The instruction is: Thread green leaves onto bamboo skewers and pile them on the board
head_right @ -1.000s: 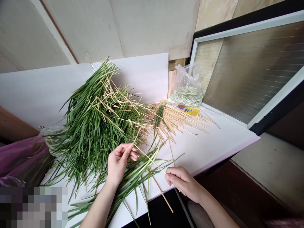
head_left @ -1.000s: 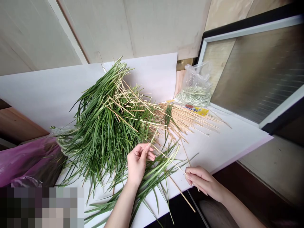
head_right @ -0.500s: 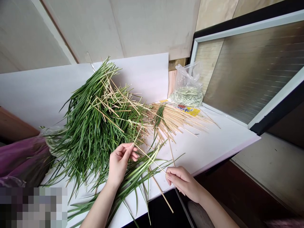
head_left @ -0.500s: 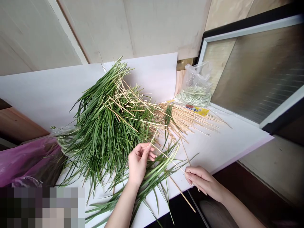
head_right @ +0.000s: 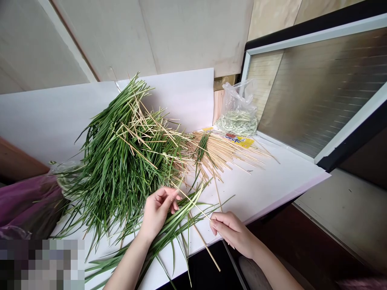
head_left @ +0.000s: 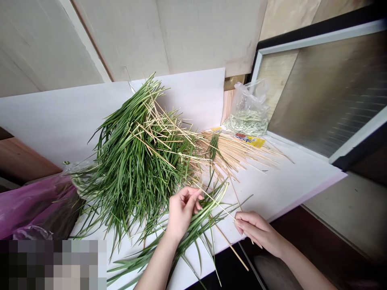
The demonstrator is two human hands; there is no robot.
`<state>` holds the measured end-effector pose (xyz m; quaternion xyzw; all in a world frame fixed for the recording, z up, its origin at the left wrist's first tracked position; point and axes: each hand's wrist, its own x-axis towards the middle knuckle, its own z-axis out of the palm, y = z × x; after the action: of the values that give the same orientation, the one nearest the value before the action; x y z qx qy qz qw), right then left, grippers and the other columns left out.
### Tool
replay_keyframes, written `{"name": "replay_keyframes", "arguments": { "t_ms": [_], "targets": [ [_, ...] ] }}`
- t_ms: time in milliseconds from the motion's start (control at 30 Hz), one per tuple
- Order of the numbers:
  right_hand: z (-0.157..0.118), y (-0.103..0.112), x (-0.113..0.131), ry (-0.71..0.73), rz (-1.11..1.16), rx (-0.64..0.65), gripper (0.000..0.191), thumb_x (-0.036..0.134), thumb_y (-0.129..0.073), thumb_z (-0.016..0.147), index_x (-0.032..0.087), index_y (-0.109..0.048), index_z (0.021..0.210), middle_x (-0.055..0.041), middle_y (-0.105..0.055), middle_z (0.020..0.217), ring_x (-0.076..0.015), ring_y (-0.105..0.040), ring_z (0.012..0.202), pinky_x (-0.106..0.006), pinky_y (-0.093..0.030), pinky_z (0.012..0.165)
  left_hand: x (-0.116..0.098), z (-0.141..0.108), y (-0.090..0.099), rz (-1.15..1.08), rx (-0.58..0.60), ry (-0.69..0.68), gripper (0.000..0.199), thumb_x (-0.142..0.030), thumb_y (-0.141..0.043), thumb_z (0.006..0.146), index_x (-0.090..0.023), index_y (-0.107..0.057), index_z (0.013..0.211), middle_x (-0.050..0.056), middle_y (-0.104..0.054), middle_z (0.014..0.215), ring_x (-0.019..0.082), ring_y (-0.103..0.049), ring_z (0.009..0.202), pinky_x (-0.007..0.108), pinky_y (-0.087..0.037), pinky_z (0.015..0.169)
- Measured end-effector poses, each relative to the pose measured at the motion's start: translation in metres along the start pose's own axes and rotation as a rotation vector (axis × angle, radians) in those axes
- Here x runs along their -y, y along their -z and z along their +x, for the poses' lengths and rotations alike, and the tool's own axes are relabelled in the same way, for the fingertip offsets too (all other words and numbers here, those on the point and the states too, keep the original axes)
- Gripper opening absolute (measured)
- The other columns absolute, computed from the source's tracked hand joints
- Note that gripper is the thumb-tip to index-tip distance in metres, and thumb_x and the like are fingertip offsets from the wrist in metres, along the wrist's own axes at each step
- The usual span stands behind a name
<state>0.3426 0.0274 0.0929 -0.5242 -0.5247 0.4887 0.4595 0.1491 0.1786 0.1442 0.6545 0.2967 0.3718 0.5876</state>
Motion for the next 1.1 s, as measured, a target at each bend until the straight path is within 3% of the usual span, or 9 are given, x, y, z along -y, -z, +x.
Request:
{"name": "replay_keyframes", "arguments": {
  "t_ms": [100, 233, 367, 467, 667, 800, 933, 1100],
  "targets": [
    [-0.001, 0.000, -0.002, 0.001, 0.012, -0.005, 0.050, 0.060, -0.046, 0.103, 0.021, -0.048, 0.071, 0.0119, -0.028, 0.044, -0.0090, -0.027, 0.036, -0.022, -0.024, 0.041, 0.001, -0.002, -0.003, 0.107, 0.110, 0.014, 0.030, -0.043, -0.068, 0.089, -0.014, -0.070, 0.080, 0.003, -0.070, 0.073, 0.010, -0.056, 0.056, 0.020, -0.045, 0.053],
    [-0.001, 0.000, -0.004, 0.014, 0.018, -0.004, 0.049, 0.058, -0.047, 0.103, 0.021, -0.048, 0.071, 0.0122, -0.028, 0.042, -0.0088, -0.027, 0.035, -0.022, -0.024, 0.041, -0.003, -0.001, 0.004, 0.272, 0.138, -0.043, 0.031, -0.044, -0.066, 0.091, -0.015, -0.073, 0.080, 0.003, -0.071, 0.076, 0.014, -0.060, 0.068, 0.022, -0.045, 0.064],
    [0.000, 0.001, -0.006, 0.019, 0.040, -0.016, 0.048, 0.057, -0.047, 0.104, 0.021, -0.048, 0.071, 0.0125, -0.028, 0.042, -0.0085, -0.026, 0.034, -0.022, -0.025, 0.042, -0.007, 0.005, 0.022, 0.409, 0.023, -0.067, 0.037, -0.047, -0.054, 0.097, -0.017, -0.075, 0.092, 0.004, -0.073, 0.085, 0.018, -0.065, 0.076, 0.026, -0.047, 0.070],
    [0.000, 0.001, -0.006, 0.023, 0.045, -0.012, 0.048, 0.057, -0.047, 0.104, 0.021, -0.048, 0.072, 0.0125, -0.028, 0.042, -0.0086, -0.026, 0.034, -0.022, -0.025, 0.042, -0.005, 0.010, 0.033, 0.732, -0.122, -0.047, 0.029, -0.041, -0.053, 0.098, -0.020, -0.072, 0.103, 0.002, -0.074, 0.087, 0.017, -0.064, 0.071, 0.027, -0.045, 0.068],
    [0.000, 0.001, -0.007, 0.023, 0.045, -0.004, 0.047, 0.055, -0.047, 0.104, 0.021, -0.048, 0.072, 0.0126, -0.028, 0.042, -0.0086, -0.025, 0.034, -0.022, -0.026, 0.042, 0.004, 0.012, 0.035, 1.220, -0.063, 0.014, 0.021, -0.025, -0.064, 0.091, -0.021, -0.067, 0.111, 0.006, -0.073, 0.108, 0.025, -0.067, 0.097, 0.030, -0.045, 0.073],
    [0.000, 0.001, -0.007, 0.025, 0.046, -0.007, 0.046, 0.054, -0.047, 0.105, 0.022, -0.047, 0.072, 0.0127, -0.028, 0.042, -0.0086, -0.025, 0.034, -0.022, -0.025, 0.042, 0.004, 0.011, 0.034, 1.249, -0.032, 0.054, 0.015, -0.024, -0.064, 0.091, -0.023, -0.066, 0.106, 0.004, -0.074, 0.101, 0.024, -0.068, 0.093, 0.029, -0.043, 0.069],
    [0.000, 0.002, -0.007, 0.022, 0.047, -0.007, 0.046, 0.054, -0.047, 0.104, 0.022, -0.047, 0.071, 0.0127, -0.028, 0.042, -0.0087, -0.025, 0.035, -0.022, -0.026, 0.042, 0.003, 0.011, 0.036, 1.148, -0.102, 0.036, 0.018, -0.025, -0.064, 0.091, -0.024, -0.061, 0.109, 0.002, -0.074, 0.093, 0.022, -0.067, 0.082, 0.027, -0.041, 0.064],
    [-0.001, 0.002, -0.007, 0.030, 0.055, -0.005, 0.045, 0.052, -0.047, 0.105, 0.021, -0.048, 0.072, 0.0130, -0.027, 0.042, -0.0084, -0.024, 0.034, -0.023, -0.025, 0.042, 0.003, 0.011, 0.038, 1.033, -0.171, -0.047, 0.006, -0.028, -0.062, 0.093, -0.023, -0.064, 0.091, 0.000, -0.073, 0.086, 0.019, -0.065, 0.074, 0.027, -0.043, 0.068]
  ]
}}
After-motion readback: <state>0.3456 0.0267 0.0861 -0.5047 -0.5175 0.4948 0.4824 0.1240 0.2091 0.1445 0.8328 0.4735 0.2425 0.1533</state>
